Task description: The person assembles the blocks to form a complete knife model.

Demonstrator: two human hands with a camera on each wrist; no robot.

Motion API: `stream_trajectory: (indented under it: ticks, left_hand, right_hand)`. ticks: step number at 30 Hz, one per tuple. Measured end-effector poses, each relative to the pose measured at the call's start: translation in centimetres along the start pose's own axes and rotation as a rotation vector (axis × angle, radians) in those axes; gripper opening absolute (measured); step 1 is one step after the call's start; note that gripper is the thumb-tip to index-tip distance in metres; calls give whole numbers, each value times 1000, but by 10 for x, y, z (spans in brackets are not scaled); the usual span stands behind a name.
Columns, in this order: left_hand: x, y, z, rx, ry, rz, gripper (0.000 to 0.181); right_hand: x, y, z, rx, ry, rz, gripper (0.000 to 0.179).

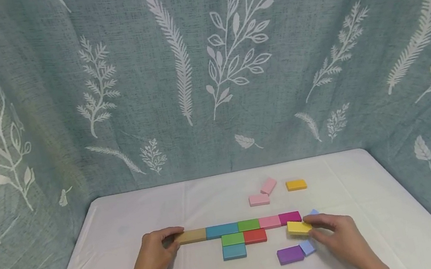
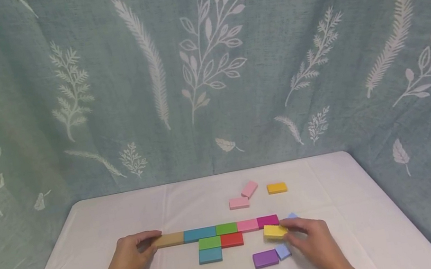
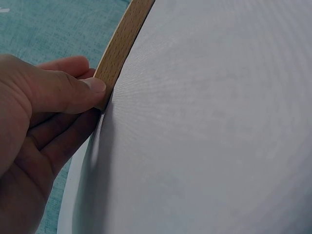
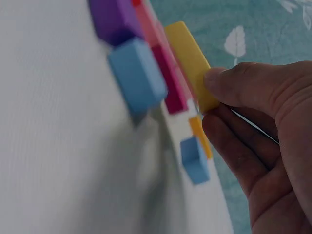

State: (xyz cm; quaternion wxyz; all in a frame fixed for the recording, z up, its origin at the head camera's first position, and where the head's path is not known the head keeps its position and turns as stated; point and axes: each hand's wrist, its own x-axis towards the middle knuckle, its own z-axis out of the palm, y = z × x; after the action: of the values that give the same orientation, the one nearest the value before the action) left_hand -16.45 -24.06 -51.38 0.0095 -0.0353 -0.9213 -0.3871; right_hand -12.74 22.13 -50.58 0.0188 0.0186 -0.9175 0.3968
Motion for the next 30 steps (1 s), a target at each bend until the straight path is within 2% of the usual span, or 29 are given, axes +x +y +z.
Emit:
stream_trajectory:
  ticks: [7,13,19,30]
  left_hand:
    - [0,0,0,-4,0,7,35]
    - [0,0,0,3,0,0,34]
    - [0,0,0,2,-7,4,34]
    - [0,-1,1,-4,-5,10,34]
  right_hand:
    - [1,-20,12,71,-48,-29,34]
    - [1,-29,30,84,-95,-159,29]
    - [2,-38,45,58,-144,-214,27]
    - [4,-47,65,-16,-176,-323,29]
